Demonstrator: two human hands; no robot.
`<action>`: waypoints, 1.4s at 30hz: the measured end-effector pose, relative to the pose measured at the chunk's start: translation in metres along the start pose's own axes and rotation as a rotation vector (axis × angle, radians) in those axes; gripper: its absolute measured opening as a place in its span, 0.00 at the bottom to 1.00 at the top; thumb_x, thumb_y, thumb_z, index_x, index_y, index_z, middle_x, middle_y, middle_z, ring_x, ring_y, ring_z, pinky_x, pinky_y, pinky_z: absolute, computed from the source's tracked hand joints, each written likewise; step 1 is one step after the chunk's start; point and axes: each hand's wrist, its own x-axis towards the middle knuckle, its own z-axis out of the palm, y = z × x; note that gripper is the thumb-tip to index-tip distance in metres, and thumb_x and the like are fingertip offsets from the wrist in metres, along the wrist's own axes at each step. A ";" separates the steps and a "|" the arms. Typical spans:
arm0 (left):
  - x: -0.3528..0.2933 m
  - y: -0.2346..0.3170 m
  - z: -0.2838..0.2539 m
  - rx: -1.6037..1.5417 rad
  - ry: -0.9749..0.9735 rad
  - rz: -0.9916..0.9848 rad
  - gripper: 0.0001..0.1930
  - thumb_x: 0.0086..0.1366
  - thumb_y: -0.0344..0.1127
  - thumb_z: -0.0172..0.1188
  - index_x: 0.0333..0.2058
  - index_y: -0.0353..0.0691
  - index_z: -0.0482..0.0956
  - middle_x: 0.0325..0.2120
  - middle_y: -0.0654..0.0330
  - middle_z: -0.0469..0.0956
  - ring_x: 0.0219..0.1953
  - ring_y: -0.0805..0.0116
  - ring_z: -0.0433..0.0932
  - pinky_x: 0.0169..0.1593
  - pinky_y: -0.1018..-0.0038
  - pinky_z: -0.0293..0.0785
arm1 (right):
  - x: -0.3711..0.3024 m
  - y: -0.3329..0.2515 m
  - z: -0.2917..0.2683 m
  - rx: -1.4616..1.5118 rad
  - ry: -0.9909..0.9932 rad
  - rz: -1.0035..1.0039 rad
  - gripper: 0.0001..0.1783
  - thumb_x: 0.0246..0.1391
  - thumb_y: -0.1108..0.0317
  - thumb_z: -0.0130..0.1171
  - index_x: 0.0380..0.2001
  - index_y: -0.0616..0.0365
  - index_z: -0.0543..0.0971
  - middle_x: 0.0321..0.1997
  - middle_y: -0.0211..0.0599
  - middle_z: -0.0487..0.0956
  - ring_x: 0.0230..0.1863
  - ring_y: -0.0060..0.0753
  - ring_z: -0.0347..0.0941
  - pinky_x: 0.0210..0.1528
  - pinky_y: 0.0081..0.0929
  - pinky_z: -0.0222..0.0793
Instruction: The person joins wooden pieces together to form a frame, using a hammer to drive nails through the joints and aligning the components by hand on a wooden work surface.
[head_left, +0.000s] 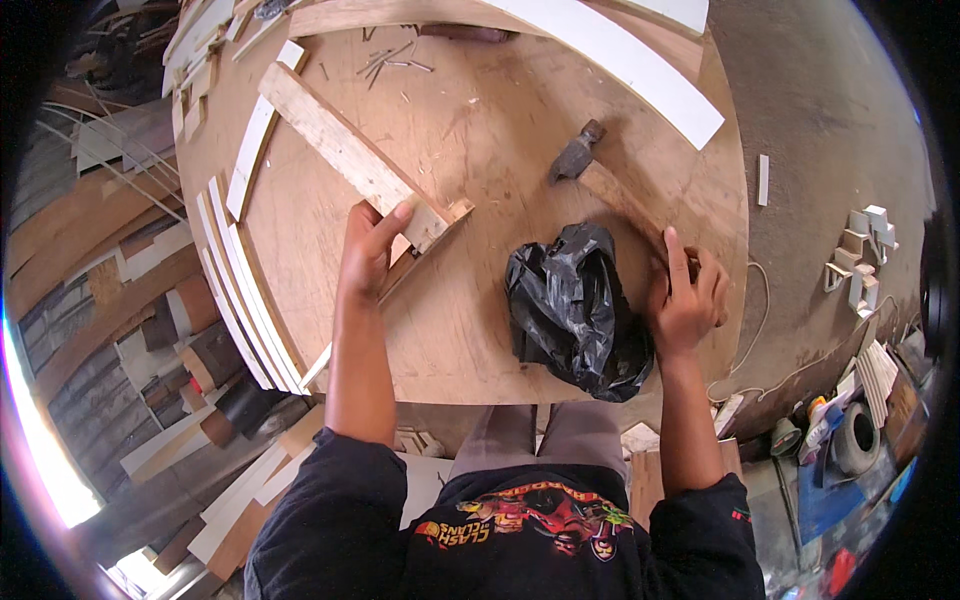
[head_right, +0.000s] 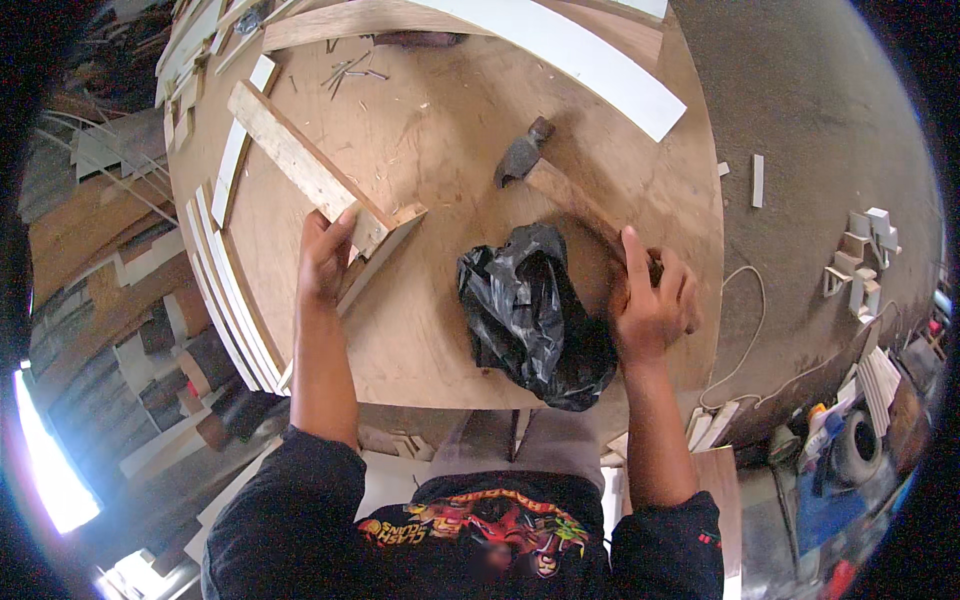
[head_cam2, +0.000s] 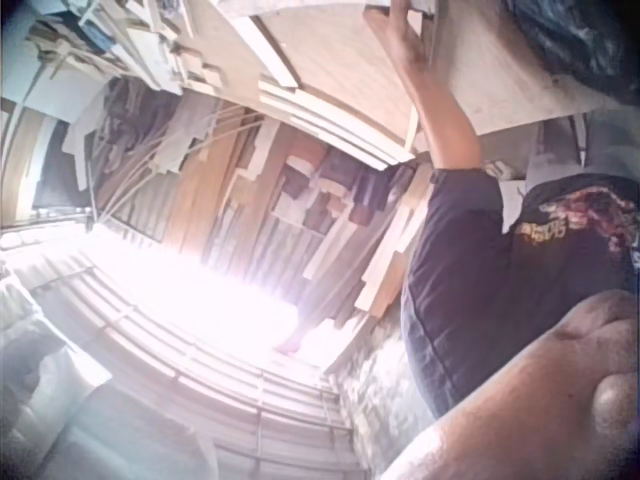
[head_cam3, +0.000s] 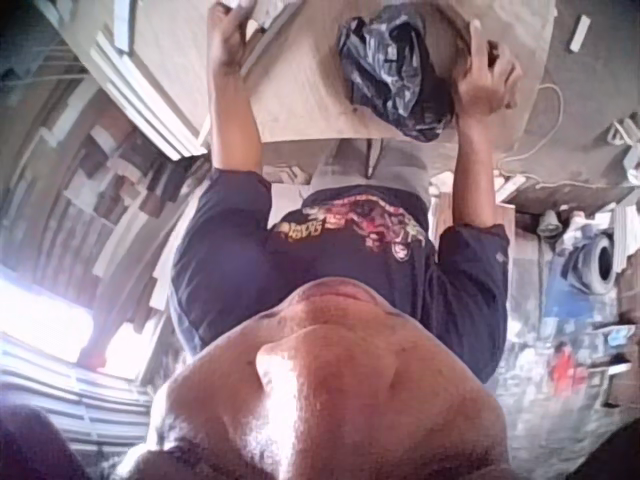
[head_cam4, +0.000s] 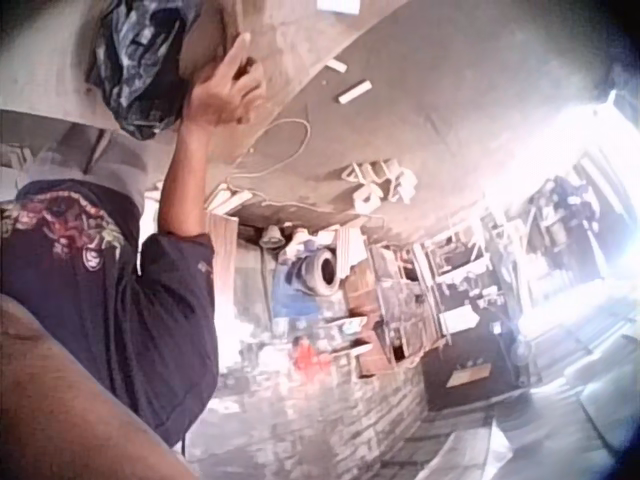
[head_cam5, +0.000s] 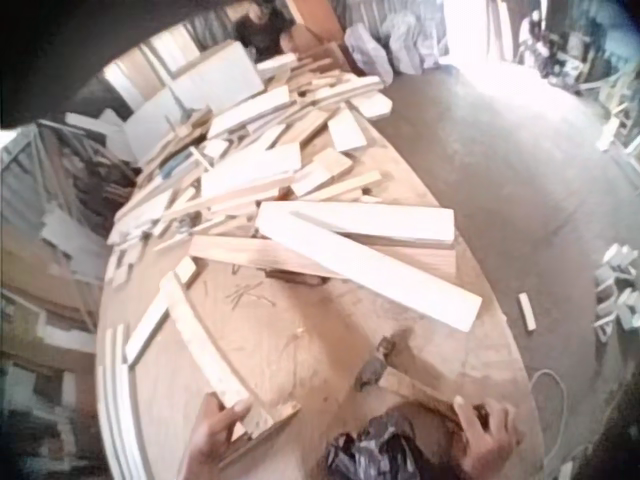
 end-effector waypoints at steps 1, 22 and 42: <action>0.000 -0.001 -0.001 -0.097 -0.007 -0.002 0.27 0.67 0.40 0.68 0.56 0.23 0.74 0.51 0.52 0.82 0.53 0.66 0.81 0.60 0.68 0.73 | 0.000 0.000 0.001 -0.003 0.004 0.010 0.24 0.60 0.63 0.65 0.61 0.39 0.84 0.50 0.39 0.79 0.50 0.47 0.72 0.55 0.41 0.70; 0.007 0.010 -0.005 -0.007 -0.059 0.024 0.26 0.67 0.42 0.70 0.54 0.30 0.74 0.32 0.57 0.83 0.29 0.72 0.78 0.36 0.75 0.74 | -0.002 0.001 0.009 -0.063 0.029 0.036 0.25 0.69 0.49 0.54 0.62 0.49 0.79 0.55 0.47 0.77 0.54 0.56 0.71 0.57 0.49 0.68; 0.021 -0.008 0.006 -0.153 -0.199 0.244 0.23 0.70 0.39 0.69 0.51 0.28 0.71 0.36 0.52 0.83 0.33 0.67 0.84 0.37 0.69 0.81 | -0.088 -0.136 -0.089 0.817 -0.196 0.390 0.11 0.70 0.63 0.61 0.48 0.58 0.80 0.29 0.20 0.75 0.25 0.10 0.65 0.28 0.14 0.61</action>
